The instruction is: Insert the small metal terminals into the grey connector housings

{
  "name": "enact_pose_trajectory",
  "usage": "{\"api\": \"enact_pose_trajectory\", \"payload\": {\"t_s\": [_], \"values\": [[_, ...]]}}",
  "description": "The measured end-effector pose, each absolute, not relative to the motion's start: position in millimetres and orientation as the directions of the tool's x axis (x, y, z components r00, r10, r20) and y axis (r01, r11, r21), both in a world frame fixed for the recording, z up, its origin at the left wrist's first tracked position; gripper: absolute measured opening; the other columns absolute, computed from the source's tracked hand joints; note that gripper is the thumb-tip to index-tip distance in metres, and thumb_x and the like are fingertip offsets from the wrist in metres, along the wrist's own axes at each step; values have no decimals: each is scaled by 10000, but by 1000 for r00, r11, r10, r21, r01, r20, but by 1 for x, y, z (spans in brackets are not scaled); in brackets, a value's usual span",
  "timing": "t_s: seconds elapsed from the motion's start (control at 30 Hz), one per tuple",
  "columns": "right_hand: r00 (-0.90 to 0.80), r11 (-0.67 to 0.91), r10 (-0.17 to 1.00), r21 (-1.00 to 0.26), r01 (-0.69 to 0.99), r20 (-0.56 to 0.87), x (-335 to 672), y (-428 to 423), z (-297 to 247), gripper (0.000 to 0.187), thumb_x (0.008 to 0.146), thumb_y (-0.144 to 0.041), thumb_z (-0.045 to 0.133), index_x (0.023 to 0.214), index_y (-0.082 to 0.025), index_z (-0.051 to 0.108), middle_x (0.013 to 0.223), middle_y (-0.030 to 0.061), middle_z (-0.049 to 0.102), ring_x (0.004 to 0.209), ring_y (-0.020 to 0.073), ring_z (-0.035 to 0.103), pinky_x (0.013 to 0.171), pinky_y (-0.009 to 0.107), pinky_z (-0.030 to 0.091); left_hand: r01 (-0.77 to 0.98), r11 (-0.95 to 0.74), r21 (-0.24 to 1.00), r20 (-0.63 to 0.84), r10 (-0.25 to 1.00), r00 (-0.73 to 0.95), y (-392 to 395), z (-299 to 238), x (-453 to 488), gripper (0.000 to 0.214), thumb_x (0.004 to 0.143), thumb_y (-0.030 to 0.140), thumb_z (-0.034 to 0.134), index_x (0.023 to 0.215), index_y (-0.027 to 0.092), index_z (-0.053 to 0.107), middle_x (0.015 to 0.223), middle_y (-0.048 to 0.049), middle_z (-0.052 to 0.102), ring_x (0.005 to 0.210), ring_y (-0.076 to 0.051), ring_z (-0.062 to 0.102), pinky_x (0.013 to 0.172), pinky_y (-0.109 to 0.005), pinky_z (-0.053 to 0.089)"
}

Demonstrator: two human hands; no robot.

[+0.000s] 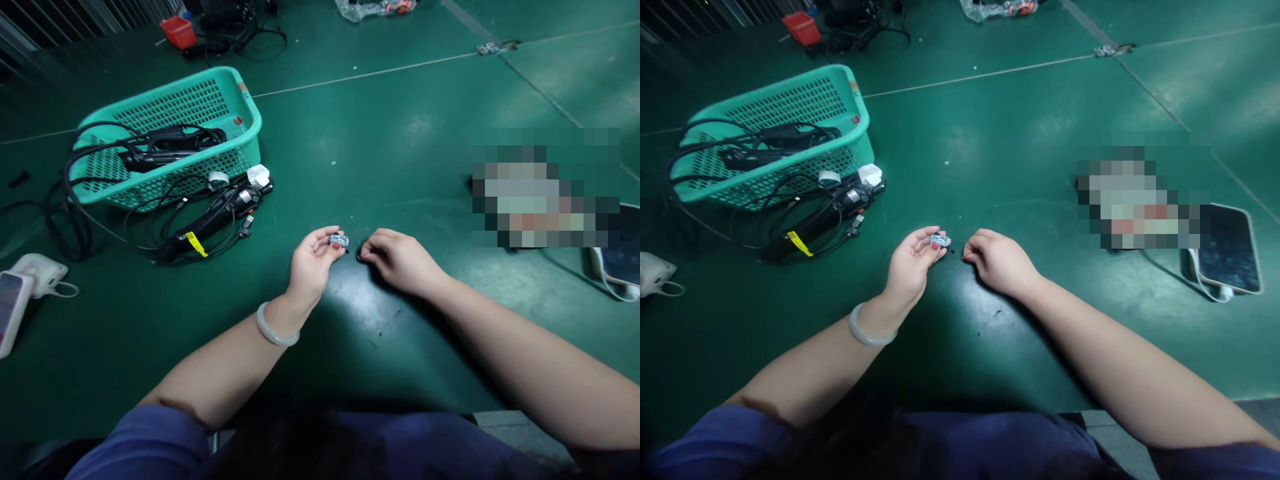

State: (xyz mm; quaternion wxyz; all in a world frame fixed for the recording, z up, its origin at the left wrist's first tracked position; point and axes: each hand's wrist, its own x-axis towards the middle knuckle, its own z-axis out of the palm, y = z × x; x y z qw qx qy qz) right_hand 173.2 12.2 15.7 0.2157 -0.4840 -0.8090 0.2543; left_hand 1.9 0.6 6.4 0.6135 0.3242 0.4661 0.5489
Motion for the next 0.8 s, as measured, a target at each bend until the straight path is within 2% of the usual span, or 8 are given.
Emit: {"api": "enact_pose_trajectory", "payload": {"t_s": [0.3, 0.43, 0.57, 0.67, 0.8], "values": [[-289, 354, 933, -687, 634, 214, 175, 14, 18, 122, 799, -142, 529, 702, -186, 590, 752, 38, 627, 718, 166, 566, 688, 302, 442, -348, 148, 926, -168, 985, -27, 2, 3, 1, 292, 640, 135, 750, 903, 155, 625, 956, -52, 689, 897, -131, 645, 893, -310, 489], [-187, 298, 955, -778, 554, 232, 172, 13, 19, 104, 794, -166, 560, 698, -196, 590, 722, 21, 616, 685, 155, 550, 649, 293, 432, -309, 196, 931, -191, 980, 46, 1, 5, 2, 306, 588, 88, 768, 849, 143, 619, 913, -51, 698, 864, -132, 653, 877, -315, 501], [-209, 325, 944, -832, 450, 256, 167, 7, 20, 108, 814, -184, 563, 712, -199, 593, 744, 19, 615, 707, 152, 562, 669, 298, 444, -261, 220, 940, -194, 973, 121, -2, 6, 4, 307, 564, 54, 762, 825, 141, 626, 858, -39, 699, 824, -131, 658, 837, -313, 522], [-263, 407, 912, -785, 467, 316, 164, 3, 22, 117, 832, -169, 545, 729, -198, 591, 756, 22, 616, 726, 152, 572, 677, 295, 456, -230, 211, 950, -185, 974, 133, -4, 6, 5, 292, 574, 57, 754, 824, 143, 632, 831, -32, 693, 809, -132, 658, 821, -316, 532], [-344, 549, 834, -588, 593, 432, 166, 0, 27, 130, 831, -122, 503, 746, -189, 574, 785, 49, 614, 750, 171, 575, 688, 308, 474, -161, 162, 974, -144, 982, 118, -6, 5, 5, 298, 576, 88, 772, 837, 143, 636, 860, -48, 692, 858, -148, 654, 847, -331, 531]]}}
